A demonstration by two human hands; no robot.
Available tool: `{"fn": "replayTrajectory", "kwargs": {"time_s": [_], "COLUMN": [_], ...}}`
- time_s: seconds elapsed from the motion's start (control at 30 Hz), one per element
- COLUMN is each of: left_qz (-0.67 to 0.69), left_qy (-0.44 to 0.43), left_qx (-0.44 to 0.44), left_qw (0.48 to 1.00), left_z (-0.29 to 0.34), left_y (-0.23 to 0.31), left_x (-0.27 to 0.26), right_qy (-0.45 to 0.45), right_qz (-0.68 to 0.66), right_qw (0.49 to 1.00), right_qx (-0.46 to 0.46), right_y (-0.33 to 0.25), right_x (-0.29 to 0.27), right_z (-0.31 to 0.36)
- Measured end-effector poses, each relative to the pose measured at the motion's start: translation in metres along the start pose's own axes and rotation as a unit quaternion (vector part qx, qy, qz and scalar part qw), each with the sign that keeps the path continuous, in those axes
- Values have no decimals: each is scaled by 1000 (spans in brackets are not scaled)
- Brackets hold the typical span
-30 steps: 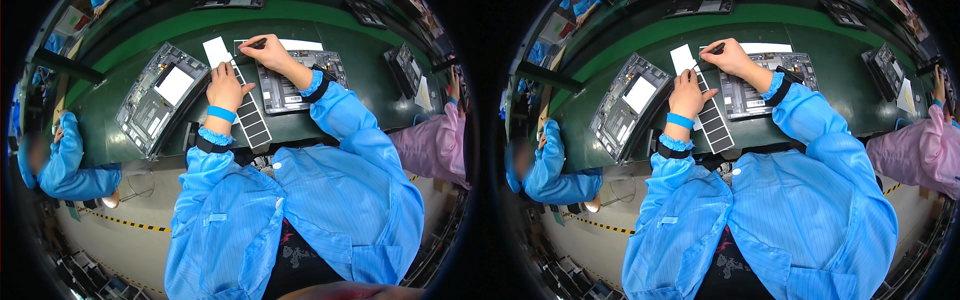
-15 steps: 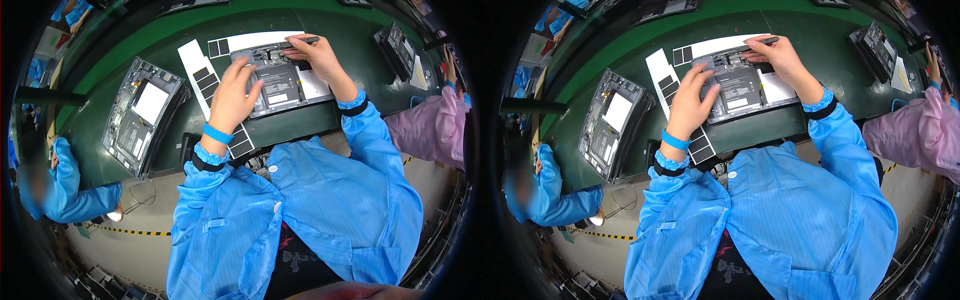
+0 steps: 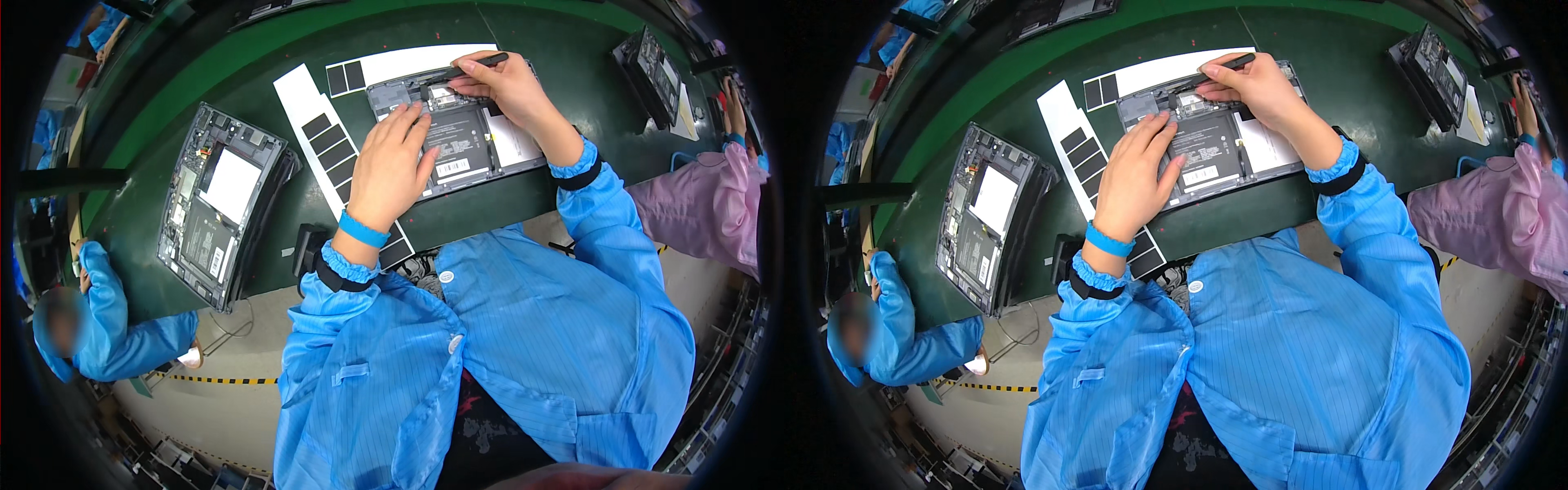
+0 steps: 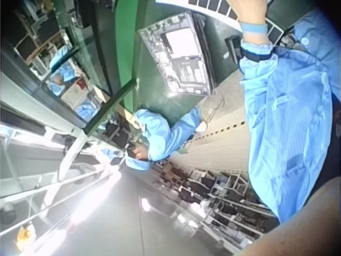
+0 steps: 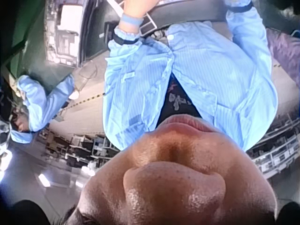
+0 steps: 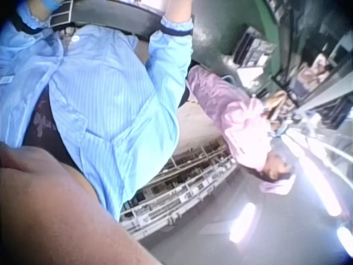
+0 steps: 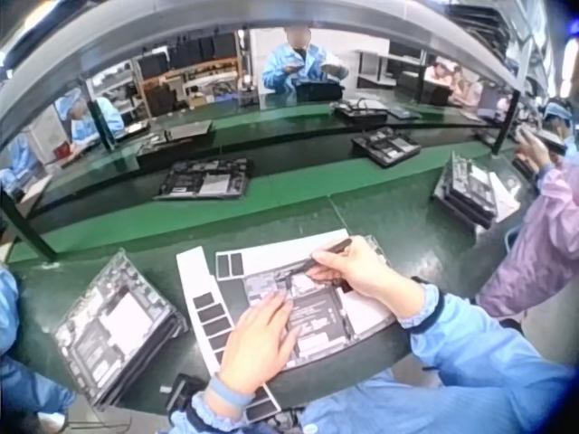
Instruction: Assembling and inspecting internal components of laptops on a production line.
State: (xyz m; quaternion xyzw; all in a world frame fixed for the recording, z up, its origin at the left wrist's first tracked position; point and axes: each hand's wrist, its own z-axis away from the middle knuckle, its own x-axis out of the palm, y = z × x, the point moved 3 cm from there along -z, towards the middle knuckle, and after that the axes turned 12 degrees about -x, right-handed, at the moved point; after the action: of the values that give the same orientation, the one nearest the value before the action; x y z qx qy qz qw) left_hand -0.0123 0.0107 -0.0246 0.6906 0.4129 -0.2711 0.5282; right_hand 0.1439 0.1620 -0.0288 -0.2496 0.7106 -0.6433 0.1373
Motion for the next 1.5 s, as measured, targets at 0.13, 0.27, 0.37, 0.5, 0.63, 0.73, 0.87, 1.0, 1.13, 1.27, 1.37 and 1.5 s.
{"fn": "replayTrajectory", "kwargs": {"time_s": [0.13, 0.27, 0.37, 0.5, 0.63, 0.73, 0.87, 1.0, 1.13, 1.27, 1.37, 1.5], "left_qz": [-2, -5, -2, -101, -152, -164, -166, 55, -47, -150, -159, -175], "left_qy": [1, 8, -14, 33, 43, 16, 53, 124, 213, 94, 94, 99], "left_qx": [3, 9, -17, -2, -34, -49, -13, -110, -227, -267, -263, -256], "left_qw": [1000, 1000, 1000, 994, 987, 985, 985, 985, 949, 947, 947, 945], "left_z": [0, -2, -10, -13, -10, -12, -11, -2, 25, 27, 28, 28], "left_y": [0, 0, 7, 16, 19, 20, 20, -9, -51, -63, -65, -67], "left_x": [-1, 0, -4, 8, 16, 19, 13, -35, -37, -21, -19, -16], "right_qy": [12, 9, 3, 3, 18, 33, 51, -18, -94, -114, -108, -112], "right_qz": [-6, 6, 5, 4, 14, 3, 9, 155, 304, 343, 345, 338], "right_qw": [1000, 1000, 1000, 1000, 1000, 999, 999, 982, 935, 917, 920, 922], "right_qx": [6, 4, 5, 8, -5, -23, -17, -103, -158, -172, -154, -151], "right_y": [1, 2, 4, 2, -1, -4, -6, -15, -16, 12, 12, 17], "right_x": [0, -2, -3, -2, 6, 8, 13, 50, 130, 142, 143, 144], "right_z": [-1, -2, -2, -3, 3, 3, 0, -15, -33, -47, -46, -44]}}
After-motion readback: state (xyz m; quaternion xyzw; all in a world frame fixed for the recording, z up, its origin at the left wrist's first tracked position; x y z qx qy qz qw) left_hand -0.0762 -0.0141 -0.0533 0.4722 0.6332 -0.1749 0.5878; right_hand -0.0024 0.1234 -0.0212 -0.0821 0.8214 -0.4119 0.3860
